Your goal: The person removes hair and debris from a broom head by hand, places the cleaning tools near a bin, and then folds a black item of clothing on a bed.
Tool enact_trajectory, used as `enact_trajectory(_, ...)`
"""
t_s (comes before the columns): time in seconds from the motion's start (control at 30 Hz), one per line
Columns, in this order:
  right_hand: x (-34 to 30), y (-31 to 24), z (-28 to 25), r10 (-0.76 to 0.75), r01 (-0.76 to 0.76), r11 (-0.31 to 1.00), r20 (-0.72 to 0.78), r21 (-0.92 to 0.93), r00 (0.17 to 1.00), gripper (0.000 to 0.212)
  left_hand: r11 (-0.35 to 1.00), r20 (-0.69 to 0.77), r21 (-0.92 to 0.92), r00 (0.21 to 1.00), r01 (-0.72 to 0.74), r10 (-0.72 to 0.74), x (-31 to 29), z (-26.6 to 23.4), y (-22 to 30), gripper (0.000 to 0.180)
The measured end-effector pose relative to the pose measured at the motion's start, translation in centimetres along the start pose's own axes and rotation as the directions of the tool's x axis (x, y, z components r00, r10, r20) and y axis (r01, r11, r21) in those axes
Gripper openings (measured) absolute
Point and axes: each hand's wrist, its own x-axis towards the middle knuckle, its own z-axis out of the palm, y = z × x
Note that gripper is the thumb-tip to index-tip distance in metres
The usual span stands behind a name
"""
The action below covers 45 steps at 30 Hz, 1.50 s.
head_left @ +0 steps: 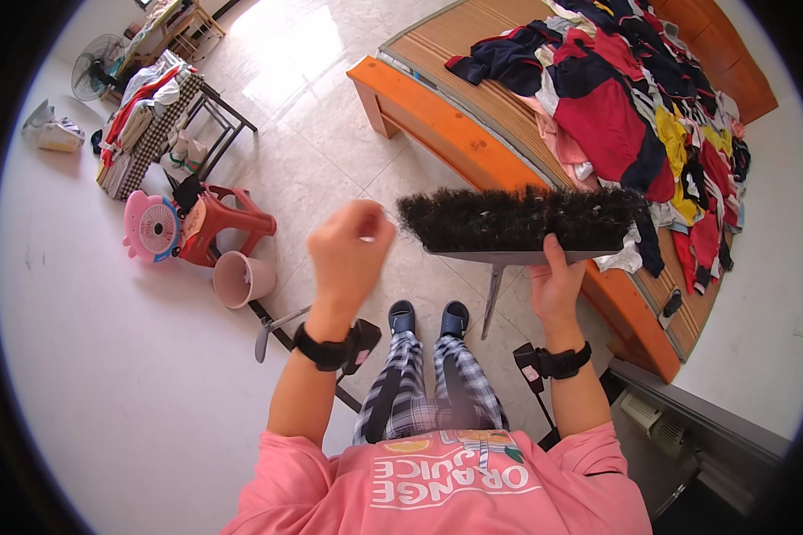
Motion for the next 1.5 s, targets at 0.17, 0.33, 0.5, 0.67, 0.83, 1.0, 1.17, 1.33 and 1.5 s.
enact_trajectory(0.17,0.1,-0.8,-1.0,0.034,-0.027,0.995,-0.077,0.094,0.996,0.039,0.929,-0.273,-0.313,0.918,0.198,-0.288,1.4,-3.2,-2.0,0.006)
enact_trajectory(0.33,-0.1,-0.9,-1.1,0.022,-0.017,0.992,-0.034,0.122,0.999,0.040,0.719,-0.046,-0.635,0.914,0.284,-0.402,0.5,-3.6,-2.0,0.010)
enact_trajectory(0.5,-0.3,-0.8,-1.6,0.019,-0.017,0.996,-0.015,0.093,1.000,0.042,0.739,0.266,-0.554,0.922,0.384,-0.280,-1.1,-1.8,1.1,0.008)
enact_trajectory(0.67,-1.6,-0.8,-0.4,-0.017,0.019,0.999,-0.059,0.033,0.998,0.047,0.919,0.209,-0.378,0.977,0.114,-0.035,-1.5,-0.6,4.3,0.004)
enact_trajectory(0.83,-2.3,-0.2,-0.9,-0.062,0.053,0.987,-0.051,-0.154,0.997,0.047,0.953,0.179,-0.205,0.949,-0.221,0.259,-0.9,1.4,6.2,0.007)
enact_trajectory(1.0,-2.9,-0.5,-0.1,-0.082,0.078,0.991,-0.038,-0.105,0.996,0.038,0.958,0.232,-0.127,0.931,-0.259,0.282,-1.4,1.9,6.0,0.007)
enact_trajectory(1.17,-3.1,-0.7,-0.2,-0.069,0.066,0.990,-0.022,-0.126,0.997,0.041,0.967,0.236,-0.121,0.940,-0.224,0.247,-1.6,2.0,5.7,0.009)
enact_trajectory(1.33,-3.5,-0.9,1.0,-0.077,0.069,0.992,-0.072,-0.107,0.994,0.036,0.961,0.247,-0.037,0.929,-0.274,0.275,-1.2,1.5,6.4,0.013)
enact_trajectory(1.5,-3.9,-0.9,1.5,-0.104,0.101,0.989,-0.021,-0.106,0.994,0.035,0.966,0.274,0.017,0.930,-0.259,0.245,-1.1,1.5,6.2,0.010)
